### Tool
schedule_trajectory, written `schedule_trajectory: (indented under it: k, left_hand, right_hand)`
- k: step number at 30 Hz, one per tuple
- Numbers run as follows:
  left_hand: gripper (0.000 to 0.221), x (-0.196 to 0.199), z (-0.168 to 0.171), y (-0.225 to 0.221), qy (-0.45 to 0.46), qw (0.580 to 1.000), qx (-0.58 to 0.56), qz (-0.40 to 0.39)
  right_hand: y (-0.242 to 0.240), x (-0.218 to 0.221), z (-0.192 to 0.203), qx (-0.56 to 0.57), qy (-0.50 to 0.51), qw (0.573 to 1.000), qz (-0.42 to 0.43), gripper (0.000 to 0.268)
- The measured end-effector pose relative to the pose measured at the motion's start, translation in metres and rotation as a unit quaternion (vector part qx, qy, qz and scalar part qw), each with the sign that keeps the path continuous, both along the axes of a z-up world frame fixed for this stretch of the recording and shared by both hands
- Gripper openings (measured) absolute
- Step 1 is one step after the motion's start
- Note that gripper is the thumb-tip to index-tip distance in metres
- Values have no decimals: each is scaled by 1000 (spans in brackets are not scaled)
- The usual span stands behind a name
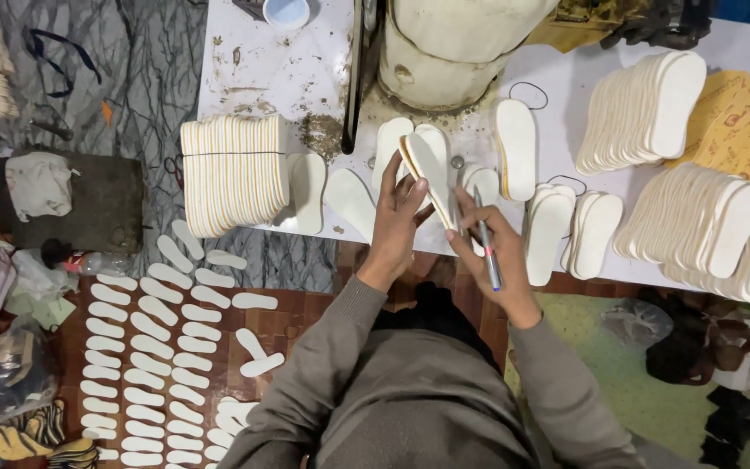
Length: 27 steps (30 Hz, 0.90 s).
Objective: The person is writing labels on shoe insoles using a marker and organizing them into stacks on a workbench.
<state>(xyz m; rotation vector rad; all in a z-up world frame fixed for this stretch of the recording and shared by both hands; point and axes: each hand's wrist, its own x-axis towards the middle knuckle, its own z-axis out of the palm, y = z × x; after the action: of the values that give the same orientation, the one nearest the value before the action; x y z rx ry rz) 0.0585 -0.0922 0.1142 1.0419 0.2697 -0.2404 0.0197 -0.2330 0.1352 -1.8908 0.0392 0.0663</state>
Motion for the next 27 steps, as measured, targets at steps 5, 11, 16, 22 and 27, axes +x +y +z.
schedule_trajectory:
  k: [5, 11, 16, 22, 27]
  left_hand:
    - [62, -8, -13, 0, 8, 999, -37, -4]
    - [54, -8, -79, 2, 86, 972, -213, 59]
    - [88, -8, -11, -7, 93, 955, -283, 6]
    - [81, -18, -39, -17, 46, 941, -335, 4]
    - [86, -18, -21, -17, 28, 933, -357, -32]
  right_hand:
    - [13, -12, 25, 28, -10, 999, -20, 12]
    - [-12, -15, -23, 87, -30, 994, -61, 6]
    - [11, -1, 35, 28, -33, 999, -20, 18]
    - [5, 4, -21, 268, 4, 962, -49, 81]
    - [15, 2, -16, 297, 54, 951, -61, 18]
